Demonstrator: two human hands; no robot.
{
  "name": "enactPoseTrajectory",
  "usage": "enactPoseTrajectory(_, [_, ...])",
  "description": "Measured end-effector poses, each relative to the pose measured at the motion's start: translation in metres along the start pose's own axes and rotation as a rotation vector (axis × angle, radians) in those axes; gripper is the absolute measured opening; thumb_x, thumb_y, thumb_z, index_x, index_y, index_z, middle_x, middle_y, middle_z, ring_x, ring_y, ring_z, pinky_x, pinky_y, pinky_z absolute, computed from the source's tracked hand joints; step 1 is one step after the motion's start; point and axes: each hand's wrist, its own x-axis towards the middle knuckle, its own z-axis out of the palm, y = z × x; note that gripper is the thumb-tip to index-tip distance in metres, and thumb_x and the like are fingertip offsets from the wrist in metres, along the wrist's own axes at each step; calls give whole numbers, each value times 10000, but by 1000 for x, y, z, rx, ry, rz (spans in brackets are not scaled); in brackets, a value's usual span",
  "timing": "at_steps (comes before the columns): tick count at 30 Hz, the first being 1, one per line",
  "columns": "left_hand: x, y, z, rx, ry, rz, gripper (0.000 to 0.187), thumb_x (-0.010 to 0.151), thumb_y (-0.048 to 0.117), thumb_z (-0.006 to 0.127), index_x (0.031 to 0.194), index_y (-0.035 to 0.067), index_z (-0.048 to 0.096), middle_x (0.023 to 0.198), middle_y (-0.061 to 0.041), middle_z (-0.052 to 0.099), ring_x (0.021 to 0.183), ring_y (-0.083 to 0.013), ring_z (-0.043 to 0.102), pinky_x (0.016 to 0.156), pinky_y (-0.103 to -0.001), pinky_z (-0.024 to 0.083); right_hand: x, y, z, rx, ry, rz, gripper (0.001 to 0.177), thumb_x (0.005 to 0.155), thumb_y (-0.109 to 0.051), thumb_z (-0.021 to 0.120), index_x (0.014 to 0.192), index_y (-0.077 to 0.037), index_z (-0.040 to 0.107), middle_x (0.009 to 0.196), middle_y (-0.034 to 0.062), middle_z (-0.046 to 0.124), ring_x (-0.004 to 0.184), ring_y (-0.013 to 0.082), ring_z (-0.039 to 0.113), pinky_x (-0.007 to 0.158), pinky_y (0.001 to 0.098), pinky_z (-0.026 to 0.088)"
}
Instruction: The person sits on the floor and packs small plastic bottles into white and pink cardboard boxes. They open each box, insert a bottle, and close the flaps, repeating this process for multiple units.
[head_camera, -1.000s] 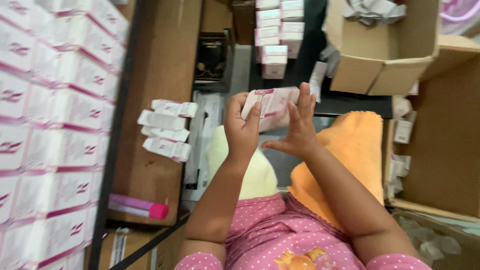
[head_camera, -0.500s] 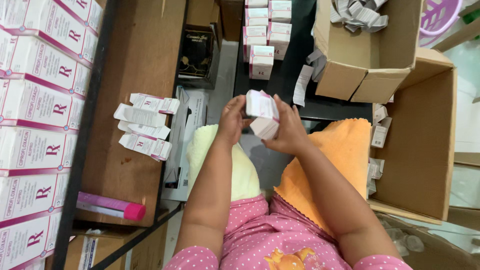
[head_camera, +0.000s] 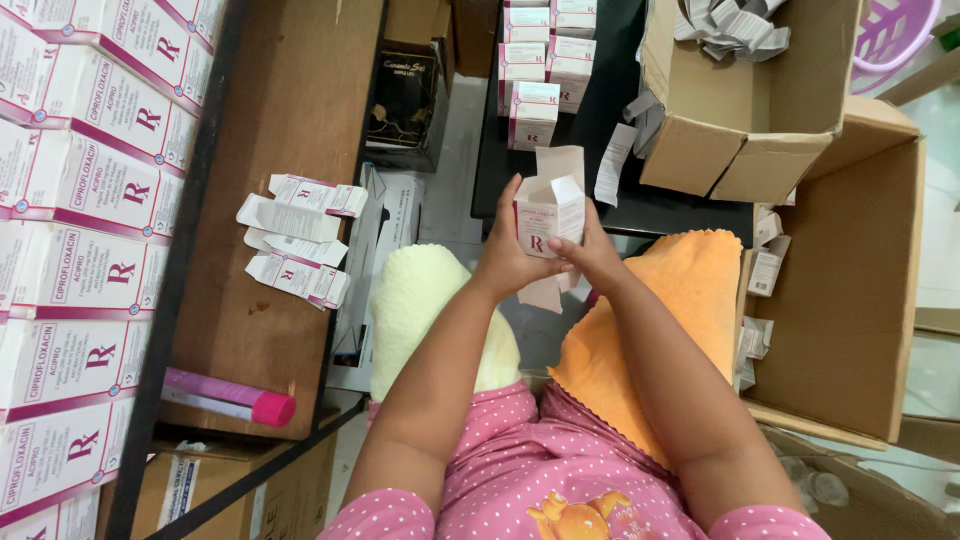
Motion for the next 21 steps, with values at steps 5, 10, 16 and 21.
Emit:
enactPoseTrajectory(5, [4,-16,1,79,87,151,1243,644,108,951,1579,125,131,1463,-213,486,1348,-321,547,1106,-429,485,2,3,-5,-9,34,-147,963,916,-453,707,1633,-37,216,1486,123,504,1401,222,486,1174,355,381])
enactPoseTrajectory(10, [16,-45,-2,-421,191,-46,1082,760,141,805,1552,165,69,1437,-194,439,1295,-313,549,1070,-450,500,-2,-24,-7,85,-22,-151,838,915,-258,774,1616,-79,350,1396,123,552,1284,218,549,1132,369,438])
enactPoseTrajectory(16, [17,-44,-14,-806,-33,-443,834,872,353,662,1555,149,229,1448,-150,484,1302,-293,559,1039,-488,503,-28,-59,17,-466,13,-208,731,814,-109,820,1472,-147,505,1414,77,493,1201,209,598,954,355,554])
enactPoseTrajectory(21, [7,-28,-10,-847,-95,-517,774,857,374,675,1508,199,293,1401,-80,546,1284,-255,578,1065,-486,510,-34,-67,32,-614,125,-433,638,871,-91,775,1467,-142,555,1474,96,507,1210,214,639,979,355,561])
